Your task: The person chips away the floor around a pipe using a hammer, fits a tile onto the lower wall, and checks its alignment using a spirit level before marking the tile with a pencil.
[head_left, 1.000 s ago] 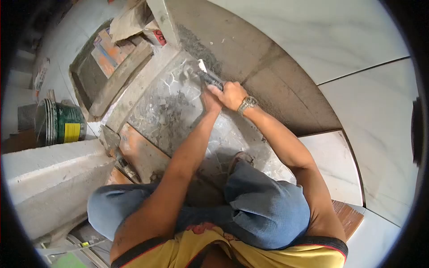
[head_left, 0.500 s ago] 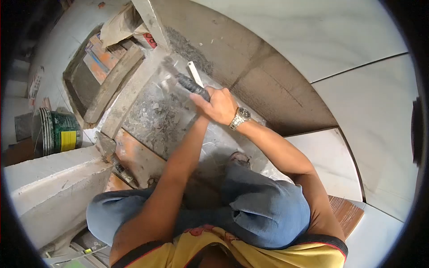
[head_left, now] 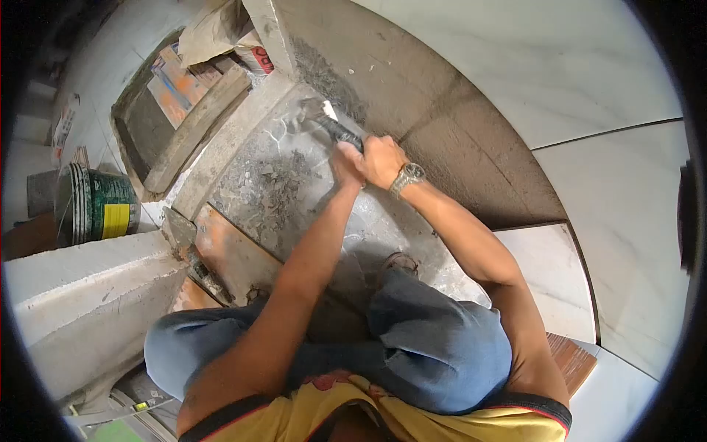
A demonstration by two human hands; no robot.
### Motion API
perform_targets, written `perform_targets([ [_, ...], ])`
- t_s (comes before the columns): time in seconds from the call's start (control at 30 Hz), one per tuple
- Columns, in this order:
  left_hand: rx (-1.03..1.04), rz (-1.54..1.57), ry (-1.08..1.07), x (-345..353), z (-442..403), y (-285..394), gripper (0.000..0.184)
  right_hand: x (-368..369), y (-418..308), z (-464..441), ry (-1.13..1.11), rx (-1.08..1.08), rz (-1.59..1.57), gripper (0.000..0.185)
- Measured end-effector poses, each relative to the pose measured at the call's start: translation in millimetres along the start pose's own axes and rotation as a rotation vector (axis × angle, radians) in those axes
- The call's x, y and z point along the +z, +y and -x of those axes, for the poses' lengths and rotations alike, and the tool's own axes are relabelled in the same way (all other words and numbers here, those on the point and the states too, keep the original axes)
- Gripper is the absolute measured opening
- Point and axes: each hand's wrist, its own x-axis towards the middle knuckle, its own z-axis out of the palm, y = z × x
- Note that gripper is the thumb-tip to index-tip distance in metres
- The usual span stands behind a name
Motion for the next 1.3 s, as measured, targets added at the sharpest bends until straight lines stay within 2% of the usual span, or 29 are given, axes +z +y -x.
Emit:
perform_targets([
  [0.1,0.011,-0.004,0.014,-0.6,0.4,0.3,0.036,-26.7,-44.9,32.8,0.099,-0.229,-0.088,0.070],
  [0.2,0.022,-0.003,0.012,-0.4,-1.8,-4.0,0.035,-34.6,-58.7,47.6,0.236,-0.460,-0.136,0.066],
  [0.3,0.031,-0.002,0.003,1.5,-3.4,-1.9,0.034,15.0,7.9,-1.2,0.106,-0.057,-0.102,0.058],
  [0.4,0.047,0.009,0.008,3.6,-3.4,-1.7,0.033,26.3,4.5,-9.9,0.184,-0.077,-0.076,0.067],
  [0.43,0.046,0.016,0.007,2.5,1.1,-3.9,0.033,16.2,-13.5,3.7,0.143,-0.105,-0.130,0.065],
  [0.5,0.044,0.032,0.012,4.6,2.4,-6.0,0.032,-33.3,-61.4,33.9,0.056,-0.190,-0.208,0.062],
  [0.6,0.045,0.053,0.004,2.3,1.8,-11.0,0.031,-44.7,-63.3,46.9,0.157,-0.440,-0.229,0.072],
  [0.67,0.057,0.109,-0.008,2.5,0.3,-15.2,0.031,-6.8,-13.3,8.5,0.110,-0.169,-0.144,0.075],
  [0.7,0.061,0.163,-0.017,8.8,-2.5,-23.6,0.030,11.5,9.0,-3.7,0.081,-0.033,-0.099,0.077],
  [0.73,0.071,0.275,-0.028,17.3,-6.0,-37.8,0.030,16.1,17.5,-6.5,0.060,-0.013,-0.078,0.076],
  [0.8,0.047,0.681,-0.099,46.9,-24.4,-90.3,0.027,20.7,21.7,-11.2,0.036,0.047,-0.061,0.074],
  [0.83,0.038,0.804,-0.117,57.9,-28.2,-94.0,0.026,13.8,9.6,1.8,-0.004,0.040,-0.149,0.076],
  [0.87,0.026,0.928,-0.134,69.0,-31.6,-98.7,0.025,5.6,-3.1,15.3,0.081,-0.071,-0.207,0.076],
  [0.9,0.042,0.916,-0.122,76.8,-32.3,-104.4,0.025,0.1,-13.2,24.8,0.157,-0.182,-0.274,0.075],
  [1.0,0.086,0.842,-0.102,70.8,-20.7,-110.7,0.025,-9.6,-24.6,31.9,0.109,-0.199,-0.258,0.077],
  [1.07,0.134,0.802,-0.087,67.0,-21.2,-103.5,0.026,-0.9,-13.4,17.2,0.102,-0.067,-0.200,0.077],
  [1.13,0.092,0.019,-0.151,16.0,-4.2,-34.7,0.038,24.3,13.6,-6.6,0.086,0.097,-0.191,0.078],
  [1.17,0.098,-0.344,-0.199,-11.0,5.0,2.1,0.044,29.0,17.8,-6.3,0.069,0.077,-0.175,0.079],
  [1.2,0.072,-0.460,-0.209,-18.3,9.4,12.3,0.044,32.2,18.5,-3.9,0.050,0.059,-0.162,0.081],
  [1.23,0.019,-0.406,-0.169,-21.3,8.7,10.4,0.044,21.9,7.0,0.9,0.034,0.036,-0.146,0.082],
  [1.27,-0.039,-0.320,-0.106,-23.9,7.4,9.0,0.044,9.2,0.0,16.4,-0.066,-0.009,-0.235,0.063],
  [1.3,-0.111,-0.202,-0.009,-23.0,5.6,8.5,0.045,9.6,-2.2,28.3,-0.085,-0.044,-0.258,0.057],
])
